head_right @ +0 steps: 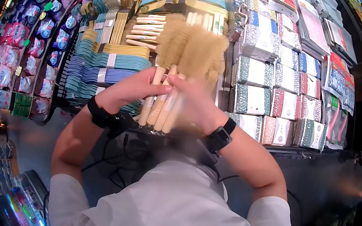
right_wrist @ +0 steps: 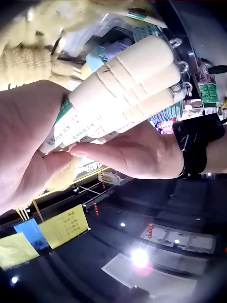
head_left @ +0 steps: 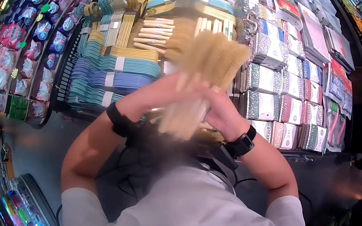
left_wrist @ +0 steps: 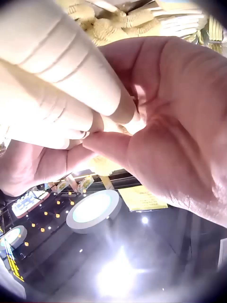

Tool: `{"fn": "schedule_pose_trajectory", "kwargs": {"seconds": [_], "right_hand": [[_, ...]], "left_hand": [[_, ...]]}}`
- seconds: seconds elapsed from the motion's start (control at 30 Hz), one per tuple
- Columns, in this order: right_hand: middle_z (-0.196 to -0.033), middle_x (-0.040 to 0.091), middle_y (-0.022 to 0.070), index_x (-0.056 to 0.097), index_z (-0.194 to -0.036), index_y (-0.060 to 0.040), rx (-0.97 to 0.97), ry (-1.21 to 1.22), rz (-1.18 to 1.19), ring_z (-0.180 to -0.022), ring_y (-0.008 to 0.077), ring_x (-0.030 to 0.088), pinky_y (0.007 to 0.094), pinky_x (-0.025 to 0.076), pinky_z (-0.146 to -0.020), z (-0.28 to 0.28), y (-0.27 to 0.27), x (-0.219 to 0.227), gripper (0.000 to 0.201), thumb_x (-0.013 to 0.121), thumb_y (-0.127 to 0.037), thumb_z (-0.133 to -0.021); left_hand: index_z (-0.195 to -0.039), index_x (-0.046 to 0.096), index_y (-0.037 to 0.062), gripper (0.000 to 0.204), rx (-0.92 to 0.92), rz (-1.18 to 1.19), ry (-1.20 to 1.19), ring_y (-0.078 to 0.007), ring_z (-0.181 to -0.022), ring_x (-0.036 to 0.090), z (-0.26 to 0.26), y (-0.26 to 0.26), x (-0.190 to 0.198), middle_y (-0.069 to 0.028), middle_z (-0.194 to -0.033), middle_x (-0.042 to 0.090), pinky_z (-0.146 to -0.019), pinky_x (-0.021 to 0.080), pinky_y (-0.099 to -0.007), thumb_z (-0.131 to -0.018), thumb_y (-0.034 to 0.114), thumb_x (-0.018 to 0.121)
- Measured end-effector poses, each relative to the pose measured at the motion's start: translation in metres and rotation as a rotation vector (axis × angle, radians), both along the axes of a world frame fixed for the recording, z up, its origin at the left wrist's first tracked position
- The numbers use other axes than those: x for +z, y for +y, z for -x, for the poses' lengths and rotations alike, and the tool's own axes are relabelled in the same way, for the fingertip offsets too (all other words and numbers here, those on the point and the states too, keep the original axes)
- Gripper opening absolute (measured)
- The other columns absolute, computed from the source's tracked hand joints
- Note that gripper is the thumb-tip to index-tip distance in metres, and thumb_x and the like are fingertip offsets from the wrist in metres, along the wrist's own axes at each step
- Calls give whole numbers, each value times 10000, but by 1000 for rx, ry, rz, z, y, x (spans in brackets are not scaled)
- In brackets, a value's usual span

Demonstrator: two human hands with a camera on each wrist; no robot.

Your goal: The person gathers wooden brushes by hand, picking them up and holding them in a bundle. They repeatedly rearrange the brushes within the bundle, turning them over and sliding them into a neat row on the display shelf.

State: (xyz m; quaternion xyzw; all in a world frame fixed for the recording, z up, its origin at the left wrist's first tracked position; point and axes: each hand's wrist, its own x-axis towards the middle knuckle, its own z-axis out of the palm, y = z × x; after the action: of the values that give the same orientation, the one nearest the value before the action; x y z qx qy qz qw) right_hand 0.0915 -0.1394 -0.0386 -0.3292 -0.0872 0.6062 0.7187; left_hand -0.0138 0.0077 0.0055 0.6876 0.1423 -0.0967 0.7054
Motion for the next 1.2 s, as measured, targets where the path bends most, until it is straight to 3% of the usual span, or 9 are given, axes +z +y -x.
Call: {"fn": "schedule_pose_trajectory", "kwargs": {"seconds": [0.2,0.4,0.57,0.83,0.93,1.0,1.07,1.13,1.2], "right_hand": [[-1135,618,142,519,-1220,-2,55,225,76,-1008,262,636,406,508,-921,-8,-6,-34,300,520,-122,-944],[-990,637,90,570,-1097,-10,184,26,212,-843,199,660,332,558,-738,-21,27,-64,226,575,-155,-923],[-970,645,78,588,-1085,0,301,-41,217,-831,172,650,306,538,-723,-18,81,-75,250,581,-183,-916],[-1048,611,64,578,-1161,-17,404,-129,295,-901,136,585,305,482,-800,-22,142,-222,365,603,-291,-922],[-1246,573,137,503,-1270,11,410,-200,371,-1095,238,593,341,510,-906,-21,136,-161,356,550,-102,-935],[-1228,582,131,482,-1284,15,625,-785,268,-1071,227,600,326,502,-898,-33,118,-110,393,570,-72,-911],[-1205,591,124,467,-1294,16,554,-924,304,-1054,216,603,316,497,-894,-32,108,-63,428,590,-58,-891],[-1176,602,115,457,-1298,14,220,-605,489,-1042,207,603,310,493,-894,-19,103,-29,457,610,-61,-874],[-1194,589,117,452,-1302,6,220,-577,86,-1067,193,590,298,474,-914,-2,89,-30,470,627,-82,-874]], "left_hand": [[-1396,332,21,561,-105,-115,85,-92,-932,574,15,-8,19,-60,-1057,605,-790,476,-243,-948,264,567],[-1399,332,45,499,-117,-42,167,-143,-1052,585,18,13,25,-86,-1130,611,-841,494,-283,-968,223,512],[-1348,371,69,443,-36,-8,192,-166,-1004,618,17,40,7,-75,-1124,615,-777,545,-326,-938,128,530],[-1297,448,66,474,37,-47,275,-177,-879,638,20,91,-56,-78,-1051,623,-660,566,-338,-843,78,584],[-1305,461,45,506,35,-137,327,-177,-832,633,22,93,-33,-86,-982,637,-617,545,-341,-823,122,599],[-1288,478,28,481,69,-255,316,-170,-825,626,28,92,-29,-85,-960,643,-625,527,-325,-840,156,597],[-1240,522,12,415,141,-520,236,-154,-830,617,38,94,-31,-79,-957,648,-667,506,-292,-869,185,588],[-1196,558,8,352,250,-633,76,-140,-835,611,39,97,-34,-76,-960,655,-709,487,-265,-892,186,573],[-1154,585,17,285,385,-576,-158,-127,-841,609,31,98,-36,-74,-970,664,-753,472,-245,-909,159,551]]}}
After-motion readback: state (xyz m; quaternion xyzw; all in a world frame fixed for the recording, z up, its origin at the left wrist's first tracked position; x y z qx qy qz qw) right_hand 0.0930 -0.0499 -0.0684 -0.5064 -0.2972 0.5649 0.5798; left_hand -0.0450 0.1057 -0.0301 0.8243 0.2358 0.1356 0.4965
